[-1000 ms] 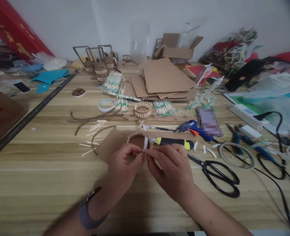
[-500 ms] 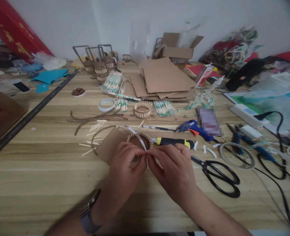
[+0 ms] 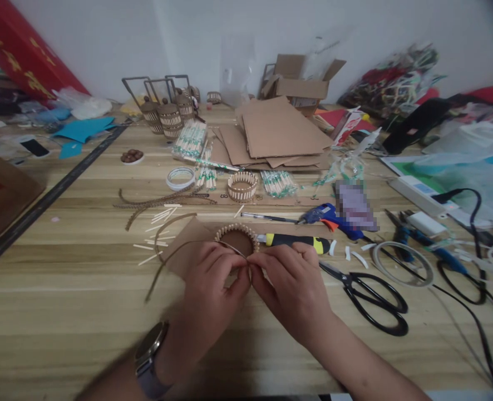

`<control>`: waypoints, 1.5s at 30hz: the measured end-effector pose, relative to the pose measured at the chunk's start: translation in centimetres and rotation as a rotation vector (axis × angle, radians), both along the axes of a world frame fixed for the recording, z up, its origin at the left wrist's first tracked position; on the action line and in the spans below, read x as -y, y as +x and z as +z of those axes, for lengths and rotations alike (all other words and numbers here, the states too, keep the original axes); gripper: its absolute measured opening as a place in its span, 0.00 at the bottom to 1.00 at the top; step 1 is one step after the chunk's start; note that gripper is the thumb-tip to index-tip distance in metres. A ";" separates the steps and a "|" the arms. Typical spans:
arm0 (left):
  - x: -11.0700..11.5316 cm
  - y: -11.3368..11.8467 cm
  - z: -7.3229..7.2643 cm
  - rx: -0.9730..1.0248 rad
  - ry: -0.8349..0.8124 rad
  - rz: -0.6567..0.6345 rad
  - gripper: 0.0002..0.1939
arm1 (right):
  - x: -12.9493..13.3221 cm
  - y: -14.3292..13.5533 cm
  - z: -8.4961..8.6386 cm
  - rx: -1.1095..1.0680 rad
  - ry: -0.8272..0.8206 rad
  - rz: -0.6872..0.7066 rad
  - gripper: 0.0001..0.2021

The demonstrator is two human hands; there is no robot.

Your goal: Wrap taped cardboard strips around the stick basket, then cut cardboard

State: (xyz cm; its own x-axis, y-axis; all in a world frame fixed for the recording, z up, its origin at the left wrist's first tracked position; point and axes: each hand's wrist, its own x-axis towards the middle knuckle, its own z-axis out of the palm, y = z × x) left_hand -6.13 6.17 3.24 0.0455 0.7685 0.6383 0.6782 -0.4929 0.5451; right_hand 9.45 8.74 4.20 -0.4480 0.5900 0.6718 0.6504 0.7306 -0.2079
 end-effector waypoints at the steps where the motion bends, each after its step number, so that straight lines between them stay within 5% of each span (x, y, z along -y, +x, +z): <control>1: 0.0 0.0 0.0 -0.005 -0.008 0.005 0.08 | 0.0 0.1 0.0 0.002 -0.003 0.005 0.08; 12: -0.1 -0.2 0.2 -0.011 0.003 0.008 0.07 | -0.6 0.6 0.3 -0.040 -0.067 0.114 0.06; 27: 0.3 0.0 0.5 0.070 -0.044 -0.018 0.08 | -1.0 1.0 0.5 -0.085 -0.048 0.030 0.08; 31: 0.7 -0.2 0.5 0.117 -0.137 -0.090 0.09 | -2.9 3.4 1.4 -0.122 -0.101 -0.125 0.07; 35: 0.8 -0.3 0.6 0.166 -0.165 -0.134 0.09 | -4.0 7.7 2.8 -0.204 -0.127 -0.454 0.06; 41: 1.1 0.0 0.8 0.178 -0.156 -0.162 0.09 | -3.8 13.1 2.9 0.071 -0.080 -0.917 0.17; 43: 1.1 0.1 0.8 0.177 -0.156 -0.167 0.09 | -3.9 13.0 2.4 0.025 -0.092 -0.905 0.11; 45: 1.2 0.1 0.9 0.175 -0.161 -0.188 0.09 | -3.9 11.5 2.2 -0.144 -0.253 -0.718 0.11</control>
State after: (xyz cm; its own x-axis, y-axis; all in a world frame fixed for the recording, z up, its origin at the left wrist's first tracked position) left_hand -6.05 4.97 4.11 0.0968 0.8491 0.5193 0.4723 -0.4984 0.7270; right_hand 20.96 12.66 6.45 0.1843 0.8459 0.5005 0.9004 0.0588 -0.4311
